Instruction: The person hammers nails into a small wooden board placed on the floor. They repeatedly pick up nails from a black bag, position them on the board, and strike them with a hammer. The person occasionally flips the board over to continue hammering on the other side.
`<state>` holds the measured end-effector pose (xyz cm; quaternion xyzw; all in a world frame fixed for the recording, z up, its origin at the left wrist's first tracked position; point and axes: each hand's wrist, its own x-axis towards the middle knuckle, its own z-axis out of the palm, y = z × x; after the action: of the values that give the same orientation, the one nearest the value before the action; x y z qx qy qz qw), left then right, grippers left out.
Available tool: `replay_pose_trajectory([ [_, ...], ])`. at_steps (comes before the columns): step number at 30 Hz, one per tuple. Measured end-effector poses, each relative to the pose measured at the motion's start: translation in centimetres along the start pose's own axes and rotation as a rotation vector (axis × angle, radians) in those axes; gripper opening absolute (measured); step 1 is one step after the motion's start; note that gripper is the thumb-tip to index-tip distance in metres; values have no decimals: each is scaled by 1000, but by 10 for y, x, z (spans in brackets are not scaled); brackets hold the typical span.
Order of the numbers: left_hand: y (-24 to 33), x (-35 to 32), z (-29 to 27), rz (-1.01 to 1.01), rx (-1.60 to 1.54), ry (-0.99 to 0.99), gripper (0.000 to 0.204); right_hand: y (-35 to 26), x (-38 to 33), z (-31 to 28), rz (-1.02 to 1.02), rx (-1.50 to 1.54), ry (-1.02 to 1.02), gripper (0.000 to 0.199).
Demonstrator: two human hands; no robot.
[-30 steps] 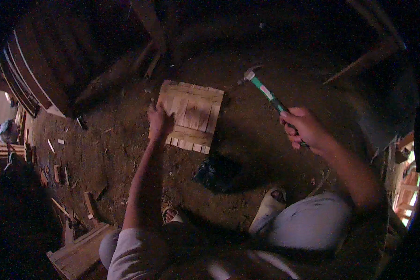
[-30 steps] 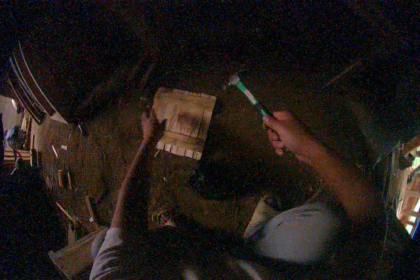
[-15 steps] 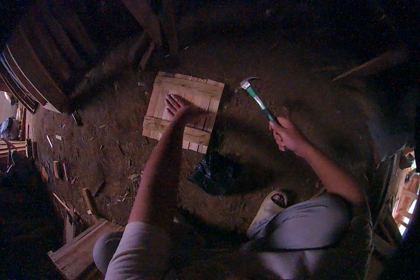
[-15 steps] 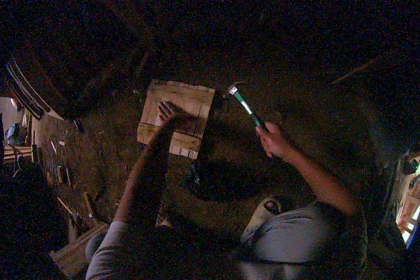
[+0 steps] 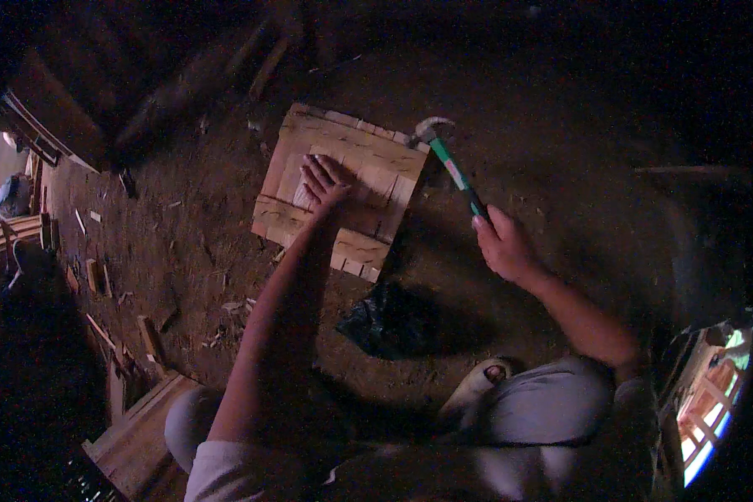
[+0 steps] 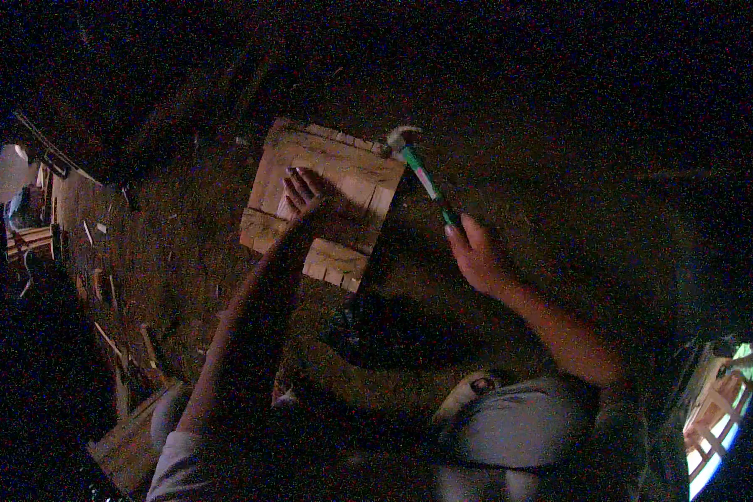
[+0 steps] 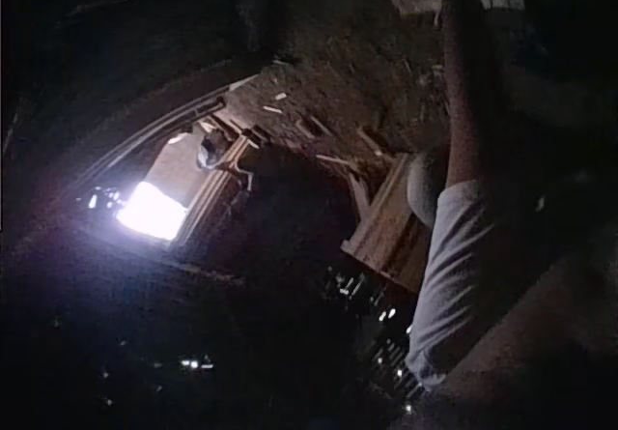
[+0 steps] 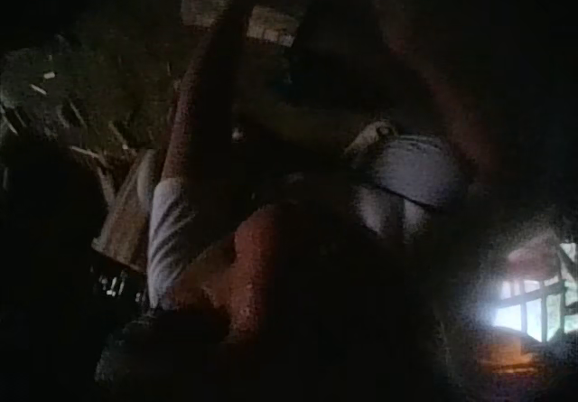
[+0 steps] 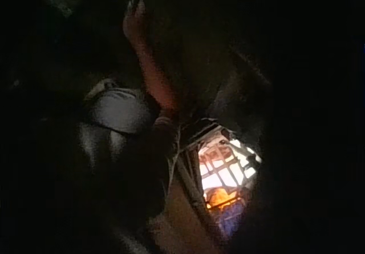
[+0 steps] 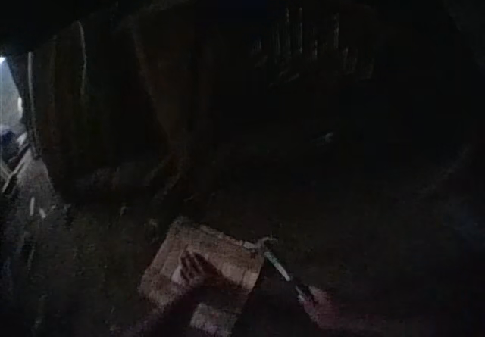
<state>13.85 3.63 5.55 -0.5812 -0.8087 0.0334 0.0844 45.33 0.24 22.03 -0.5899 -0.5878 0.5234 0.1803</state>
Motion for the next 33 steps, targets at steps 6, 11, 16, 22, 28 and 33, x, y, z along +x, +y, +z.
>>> replay_pose_trajectory([
  [6, 12, 0, -21, -76, 74, 68, 91, 49, 6, 13, -303, -201, 198, 21],
  [11, -19, 4, 6, -71, 77, 99, 84, 29, 7, 23, -244, -156, 114, 23],
  [16, -26, 32, -1, -36, -438, -453, 79, 57, -5, 4, 55, -20, 79, 21],
  [22, -146, 46, 62, 15, -116, 333, 64, -18, -28, -16, 250, 184, -105, 20],
  [28, -92, 27, 26, -32, -142, -146, 73, -83, -10, -62, 183, 6, -42, 32],
  [33, -123, 13, 25, -116, -109, -41, 71, -101, -4, 77, 194, 366, 497, 21],
])
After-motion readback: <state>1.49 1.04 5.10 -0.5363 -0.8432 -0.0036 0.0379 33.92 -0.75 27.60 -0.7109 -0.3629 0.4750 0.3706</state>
